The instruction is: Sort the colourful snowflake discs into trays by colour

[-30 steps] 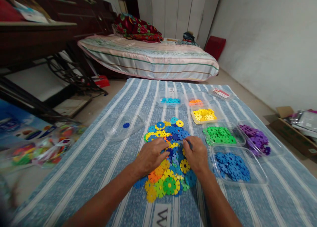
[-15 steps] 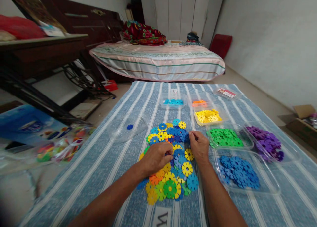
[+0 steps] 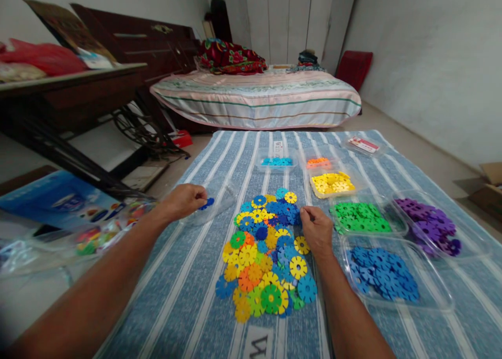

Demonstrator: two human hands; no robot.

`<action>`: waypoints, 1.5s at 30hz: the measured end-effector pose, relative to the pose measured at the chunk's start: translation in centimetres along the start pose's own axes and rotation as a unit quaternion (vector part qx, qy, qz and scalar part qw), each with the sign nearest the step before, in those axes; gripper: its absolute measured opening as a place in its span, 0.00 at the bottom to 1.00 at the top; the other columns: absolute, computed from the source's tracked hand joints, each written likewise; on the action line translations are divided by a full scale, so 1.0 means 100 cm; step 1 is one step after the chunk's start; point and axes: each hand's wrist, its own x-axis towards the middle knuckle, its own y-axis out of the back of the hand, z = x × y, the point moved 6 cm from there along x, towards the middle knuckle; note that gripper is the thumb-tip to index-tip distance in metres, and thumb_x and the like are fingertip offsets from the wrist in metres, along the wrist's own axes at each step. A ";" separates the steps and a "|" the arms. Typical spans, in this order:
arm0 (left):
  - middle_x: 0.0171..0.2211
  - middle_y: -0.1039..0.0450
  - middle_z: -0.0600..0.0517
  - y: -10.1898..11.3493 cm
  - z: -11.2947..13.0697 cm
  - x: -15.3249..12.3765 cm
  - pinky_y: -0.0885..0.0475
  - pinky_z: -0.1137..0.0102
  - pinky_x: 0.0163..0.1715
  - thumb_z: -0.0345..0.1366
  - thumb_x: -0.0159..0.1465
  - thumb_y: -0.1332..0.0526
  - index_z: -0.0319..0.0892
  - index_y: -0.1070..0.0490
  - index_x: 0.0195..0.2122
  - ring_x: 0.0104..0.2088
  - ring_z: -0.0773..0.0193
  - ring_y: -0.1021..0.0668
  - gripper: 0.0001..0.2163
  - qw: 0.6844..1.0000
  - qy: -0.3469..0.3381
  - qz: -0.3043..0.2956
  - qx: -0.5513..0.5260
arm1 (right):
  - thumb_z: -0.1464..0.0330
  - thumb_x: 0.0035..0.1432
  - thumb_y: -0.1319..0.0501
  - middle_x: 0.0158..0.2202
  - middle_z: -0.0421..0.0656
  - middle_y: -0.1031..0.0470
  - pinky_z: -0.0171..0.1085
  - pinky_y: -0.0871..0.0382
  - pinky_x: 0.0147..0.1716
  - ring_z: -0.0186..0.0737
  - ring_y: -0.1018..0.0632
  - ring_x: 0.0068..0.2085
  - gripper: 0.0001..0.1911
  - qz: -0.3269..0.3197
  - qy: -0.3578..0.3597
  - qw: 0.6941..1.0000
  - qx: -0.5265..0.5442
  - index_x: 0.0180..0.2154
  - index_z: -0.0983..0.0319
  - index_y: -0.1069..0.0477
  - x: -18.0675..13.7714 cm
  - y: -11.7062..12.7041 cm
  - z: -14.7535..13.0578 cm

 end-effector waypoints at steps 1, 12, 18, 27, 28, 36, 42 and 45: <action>0.22 0.28 0.53 -0.005 -0.003 0.002 0.41 0.73 0.26 0.30 0.50 0.43 0.43 0.29 0.20 0.26 0.65 0.28 0.05 1.000 -0.003 -0.017 0.013 | 0.57 0.53 0.44 0.26 0.41 0.26 0.37 0.34 0.31 0.38 0.27 0.28 0.16 0.000 0.001 1.000 0.000 0.29 0.62 0.25 0.000 0.000 0.000; 0.35 0.25 0.48 0.002 0.048 -0.020 0.35 0.69 0.38 0.32 0.57 0.47 0.42 0.26 0.31 0.37 0.59 0.25 0.09 0.999 -0.042 0.031 0.007 | 0.57 0.53 0.44 0.27 0.42 0.26 0.37 0.34 0.32 0.38 0.27 0.29 0.16 -0.002 0.002 1.000 0.006 0.29 0.62 0.26 0.001 -0.001 0.001; 0.31 0.27 0.50 -0.036 0.125 -0.043 0.34 0.70 0.35 0.31 0.57 0.45 0.43 0.28 0.30 0.34 0.62 0.26 0.06 0.978 -0.193 -0.042 -0.072 | 0.57 0.53 0.44 0.26 0.41 0.26 0.37 0.34 0.31 0.38 0.28 0.28 0.16 -0.005 0.008 1.000 0.003 0.28 0.62 0.26 0.002 -0.001 0.000; 0.41 0.29 0.46 -0.063 0.148 -0.047 0.32 0.65 0.40 0.31 0.57 0.45 0.42 0.31 0.40 0.44 0.56 0.27 0.10 0.982 -0.178 -0.059 0.004 | 0.59 0.53 0.44 0.25 0.41 0.26 0.36 0.35 0.31 0.37 0.28 0.28 0.15 -0.003 0.006 1.000 0.003 0.28 0.62 0.25 0.002 -0.001 -0.003; 0.41 0.29 0.45 -0.063 0.148 -0.047 0.32 0.65 0.39 0.30 0.56 0.45 0.42 0.31 0.40 0.43 0.56 0.27 0.10 0.982 -0.179 -0.059 0.004 | 0.60 0.53 0.44 0.25 0.41 0.26 0.36 0.35 0.31 0.37 0.28 0.28 0.15 -0.003 0.006 1.000 0.003 0.28 0.62 0.25 0.002 -0.001 -0.003; 0.33 0.26 0.51 -0.068 0.142 -0.043 0.36 0.70 0.31 0.29 0.53 0.43 0.44 0.32 0.32 0.36 0.59 0.25 0.06 0.984 -0.159 -0.051 -0.053 | 0.60 0.53 0.45 0.25 0.41 0.27 0.36 0.35 0.31 0.37 0.29 0.28 0.14 -0.005 0.007 1.000 0.006 0.28 0.62 0.26 0.002 -0.001 -0.005; 0.24 0.29 0.55 -0.059 0.131 -0.040 0.40 0.74 0.25 0.30 0.53 0.42 0.42 0.31 0.27 0.27 0.66 0.27 0.02 0.973 -0.134 -0.057 -0.181 | 0.60 0.53 0.44 0.26 0.42 0.26 0.36 0.35 0.31 0.38 0.28 0.28 0.15 -0.003 0.005 1.000 0.005 0.28 0.63 0.25 0.002 -0.001 -0.003; 0.23 0.29 0.55 -0.035 0.117 -0.041 0.39 0.74 0.26 0.31 0.54 0.42 0.41 0.30 0.29 0.26 0.68 0.29 0.03 0.964 -0.113 -0.045 -0.236 | 0.59 0.53 0.44 0.25 0.41 0.27 0.36 0.35 0.31 0.38 0.28 0.28 0.15 -0.001 0.004 1.000 0.005 0.28 0.62 0.26 0.002 -0.001 -0.002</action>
